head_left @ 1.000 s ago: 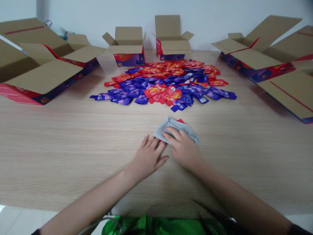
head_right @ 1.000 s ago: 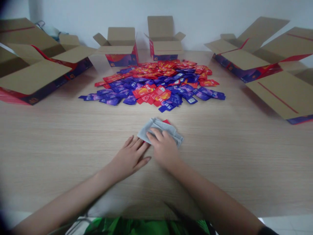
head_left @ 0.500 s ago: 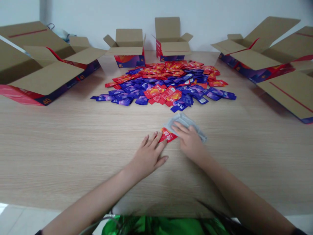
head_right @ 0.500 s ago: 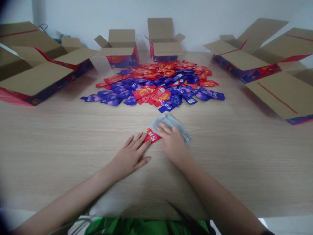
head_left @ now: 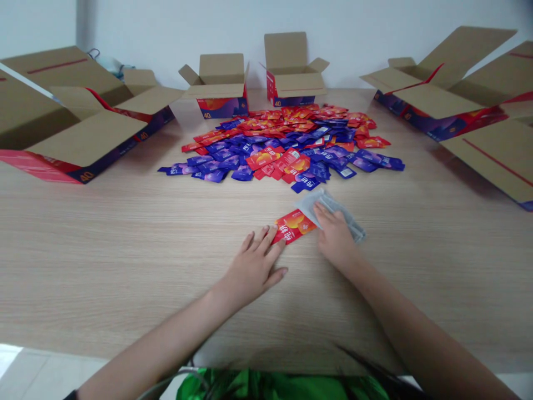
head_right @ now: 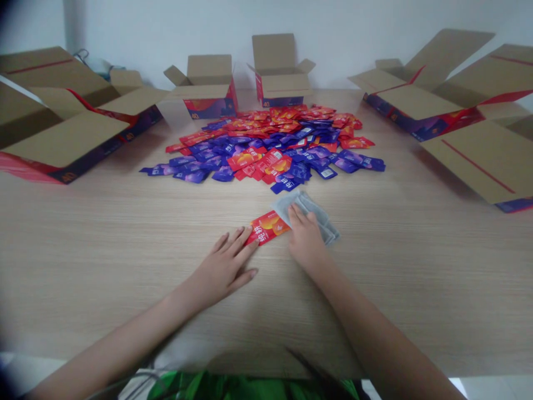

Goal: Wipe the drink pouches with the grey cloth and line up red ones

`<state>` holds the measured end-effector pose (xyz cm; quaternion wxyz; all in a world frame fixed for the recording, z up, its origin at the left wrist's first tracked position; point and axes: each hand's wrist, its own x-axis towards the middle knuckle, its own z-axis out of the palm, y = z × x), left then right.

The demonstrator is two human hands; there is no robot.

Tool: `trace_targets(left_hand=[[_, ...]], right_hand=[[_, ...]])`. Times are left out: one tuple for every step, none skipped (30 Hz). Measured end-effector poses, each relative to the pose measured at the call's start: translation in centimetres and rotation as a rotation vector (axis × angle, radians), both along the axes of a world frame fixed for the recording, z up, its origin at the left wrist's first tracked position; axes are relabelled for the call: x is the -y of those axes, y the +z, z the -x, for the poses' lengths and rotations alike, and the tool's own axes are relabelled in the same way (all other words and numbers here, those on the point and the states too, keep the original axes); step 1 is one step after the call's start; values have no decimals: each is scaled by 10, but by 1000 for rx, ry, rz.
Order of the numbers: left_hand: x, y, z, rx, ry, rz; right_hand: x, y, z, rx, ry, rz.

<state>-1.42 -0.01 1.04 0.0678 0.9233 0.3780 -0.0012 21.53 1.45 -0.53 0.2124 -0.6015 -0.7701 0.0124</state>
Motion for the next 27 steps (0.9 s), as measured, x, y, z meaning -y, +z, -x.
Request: trace_targets(left_hand=[[0, 0, 0, 3, 1, -3], [0, 0, 0, 6, 3, -6], [0, 0, 0, 10, 3, -9], [-1, 0, 0, 12, 1, -9], [-1, 1, 0, 13, -4, -8], [-1, 1, 0, 14, -11, -5], [-1, 2, 0, 14, -15, -2], [-1, 2, 0, 13, -16, 0], [-1, 3, 0, 11, -15, 1], [-1, 3, 0, 9, -10, 0], [-1, 3, 0, 6, -6, -4], [0, 3, 0, 4, -3, -8], [0, 3, 0, 4, -1, -12], [0, 3, 0, 3, 0, -13], [1, 3, 0, 2, -1, -10], [1, 3, 0, -1, -1, -4], [1, 3, -1, -5, -3, 3], [1, 3, -1, -10, -5, 9], [1, 3, -1, -13, -5, 8], [1, 3, -1, -16, -5, 3], [1, 3, -1, -18, -4, -6], [0, 3, -1, -20, -4, -14], [0, 3, -1, -22, -3, -19], [0, 4, -2, -24, -1, -20], [0, 4, -2, -24, 0, -17], [0, 4, -2, -26, 3, -8], [0, 5, -2, -27, 4, 4]], right_hand=[[1, 0, 0, 11, -1, 3], [3, 0, 4, 23, 26, 12], [7, 1, 10, 30, 67, 22], [12, 3, 18, 30, 112, 30], [16, 4, 26, 24, 159, 39], [20, 5, 31, 15, 197, 48], [21, 6, 34, 3, 216, 54], [21, 6, 33, -13, 210, 54], [19, 6, 30, -35, 177, 45], [16, 5, 25, -62, 133, 30], [13, 3, 21, -90, 92, 12], [11, 2, 17, -113, 68, -3], [10, 0, 16, -125, 76, -6], [11, -1, 18, -125, 119, 3], [14, -1, 22, -115, 187, 22], [17, -1, 27, -105, 259, 45], [19, -1, 32, -100, 320, 68], [20, 0, 35, -103, 357, 90], [20, 1, 36, -114, 359, 103], [18, 1, 34, -130, 320, 105], [16, 1, 30, -146, 252, 97], [12, 1, 25, -159, 175, 82], [10, 0, 21, -166, 105, 63], [9, -1, 19, -163, 61, 46], [9, -2, 19, -152, 55, 35], [11, -2, 22, -134, 94, 36], [13, -2, 26, -113, 164, 44]])
